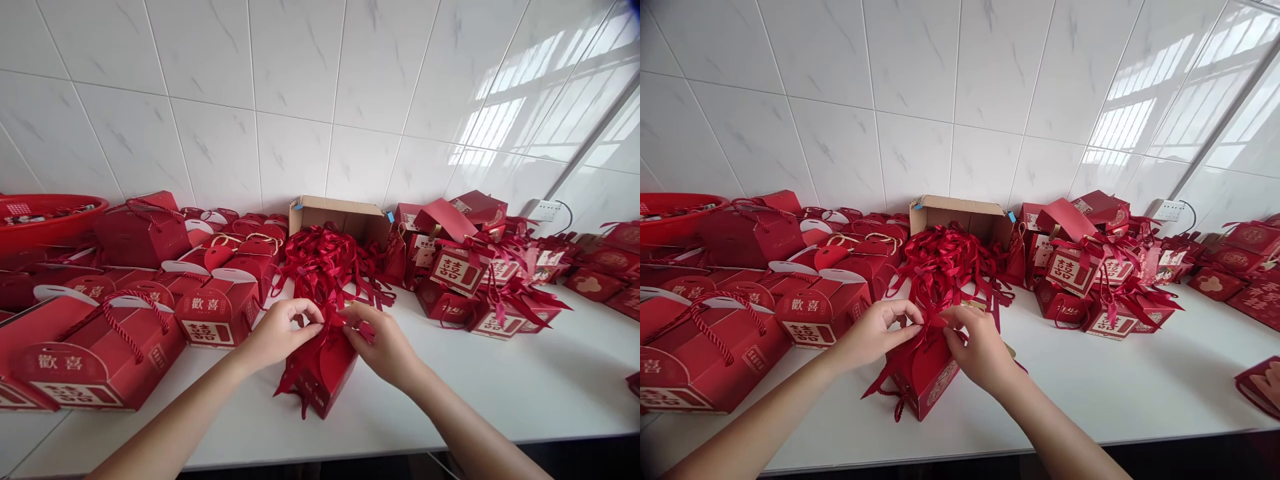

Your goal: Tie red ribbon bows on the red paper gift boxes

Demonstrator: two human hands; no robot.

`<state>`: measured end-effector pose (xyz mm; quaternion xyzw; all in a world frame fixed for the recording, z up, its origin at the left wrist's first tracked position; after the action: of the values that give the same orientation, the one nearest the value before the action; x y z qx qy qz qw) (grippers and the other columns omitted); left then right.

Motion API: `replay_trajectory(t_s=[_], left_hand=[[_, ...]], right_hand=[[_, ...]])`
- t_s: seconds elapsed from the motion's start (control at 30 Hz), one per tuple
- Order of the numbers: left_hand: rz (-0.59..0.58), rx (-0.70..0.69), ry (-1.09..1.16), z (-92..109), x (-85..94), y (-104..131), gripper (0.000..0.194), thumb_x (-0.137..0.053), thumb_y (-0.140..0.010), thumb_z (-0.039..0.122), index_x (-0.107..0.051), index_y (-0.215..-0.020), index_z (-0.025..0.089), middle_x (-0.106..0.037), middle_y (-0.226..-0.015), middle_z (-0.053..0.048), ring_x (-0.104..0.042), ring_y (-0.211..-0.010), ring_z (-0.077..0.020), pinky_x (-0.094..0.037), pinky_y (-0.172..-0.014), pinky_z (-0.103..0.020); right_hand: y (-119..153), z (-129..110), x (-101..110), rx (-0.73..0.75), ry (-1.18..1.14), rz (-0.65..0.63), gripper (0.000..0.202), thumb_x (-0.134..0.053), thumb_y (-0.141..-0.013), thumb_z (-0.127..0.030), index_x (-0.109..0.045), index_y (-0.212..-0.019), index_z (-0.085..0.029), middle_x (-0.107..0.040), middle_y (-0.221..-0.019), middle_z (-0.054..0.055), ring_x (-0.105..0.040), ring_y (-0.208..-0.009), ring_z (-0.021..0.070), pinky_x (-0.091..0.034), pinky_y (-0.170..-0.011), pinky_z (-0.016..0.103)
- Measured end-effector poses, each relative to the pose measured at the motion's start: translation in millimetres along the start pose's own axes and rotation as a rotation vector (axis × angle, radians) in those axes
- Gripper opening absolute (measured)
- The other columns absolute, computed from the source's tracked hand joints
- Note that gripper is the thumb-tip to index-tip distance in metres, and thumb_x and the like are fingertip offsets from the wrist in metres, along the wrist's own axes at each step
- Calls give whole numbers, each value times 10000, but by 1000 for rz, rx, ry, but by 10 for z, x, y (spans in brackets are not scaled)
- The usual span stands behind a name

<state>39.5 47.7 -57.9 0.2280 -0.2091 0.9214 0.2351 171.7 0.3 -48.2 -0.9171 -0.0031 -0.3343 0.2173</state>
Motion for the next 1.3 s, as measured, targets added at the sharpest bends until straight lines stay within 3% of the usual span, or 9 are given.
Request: replay_trajectory(t_s=[0.2,0.3,0.4,0.6,0.73,0.83,0.93,1.13,1.3], left_hand=[[-97,-28,-58,97,-27,-23,81,-600,-814,249,-663,-820,200,-699,-827,-6,-611,-777,-161,-485,-727,-280],[-135,-19,-93,116,-32,-28,79,-595,-819,255,-656,-825,206,-698,-838,5,-608,-786,-160,-477,-738,-280],[-166,-22,-130,177,-23,-26,84,-594,-813,253,-659,-847,212,-700,-865,5,-613,-796,-167,-478,-745,-286],[-228,-52,-180,353,-19,-49,108,-578,-812,261,-667,-842,208,-705,-855,-12,-629,-809,-187,-497,-747,-285],[-256,-44,-175,364,-26,-57,135,-568,-805,244,-687,-861,214,-717,-884,-10,-642,-825,-195,-504,-764,-289],[-270,-32,-185,344,-29,-61,126,-559,-802,238,-682,-825,220,-715,-869,-4,-639,-808,-192,-498,-738,-282],[-290,2,-209,309,-28,-72,116,-552,-796,214,-667,-800,225,-708,-860,3,-631,-797,-186,-480,-702,-269],[-375,-13,-225,284,-44,-113,92,-567,-795,226,-659,-794,235,-695,-853,3,-618,-803,-184,-466,-703,-259],[-322,-8,-245,239,29,-225,78,-567,-780,227,-644,-781,217,-677,-811,-2,-593,-737,-174,-459,-658,-258]], right_hand=[[59,-340,59,136,219,-143,196,-553,-854,-135,-597,-1016,-235,-675,-808,-5,-608,-738,163,-458,-703,298],[-8,-263,93,9,167,-194,167,-626,-846,-339,-590,-964,-226,-631,-671,-22,-561,-579,146,-416,-536,254],[-173,-138,120,-79,10,-159,298,-616,-841,-432,-591,-1032,-205,-652,-780,13,-562,-584,134,-429,-514,246],[-308,-221,-36,98,-203,-252,132,-524,-834,-152,-580,-946,-196,-603,-738,-22,-541,-623,114,-453,-556,228],[-124,-444,-98,387,38,-330,329,-443,-819,-49,-644,-1021,-215,-644,-937,36,-590,-788,147,-494,-711,277],[-3,-485,-161,504,227,-360,460,-397,-836,-30,-660,-1153,-236,-612,-974,70,-572,-828,170,-488,-716,286],[39,-458,-204,545,350,-347,493,-400,-860,-53,-630,-1247,-253,-564,-917,78,-514,-788,181,-462,-677,290],[77,-360,-310,571,411,-342,510,-478,-821,-42,-659,-1219,-306,-499,-875,63,-434,-750,179,-426,-666,297],[103,-285,-379,553,374,-352,502,-504,-839,-49,-658,-1213,-346,-496,-909,61,-465,-817,183,-442,-738,313]])
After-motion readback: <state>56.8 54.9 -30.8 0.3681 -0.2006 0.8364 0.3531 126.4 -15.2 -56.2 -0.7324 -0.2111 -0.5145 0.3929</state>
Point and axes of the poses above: each hand's wrist, its own y-axis away from the middle knuckle, its own x-axis out of the back of the hand, z = x × y, the point moved 10 cm from there along -y, towards the middle knuckle
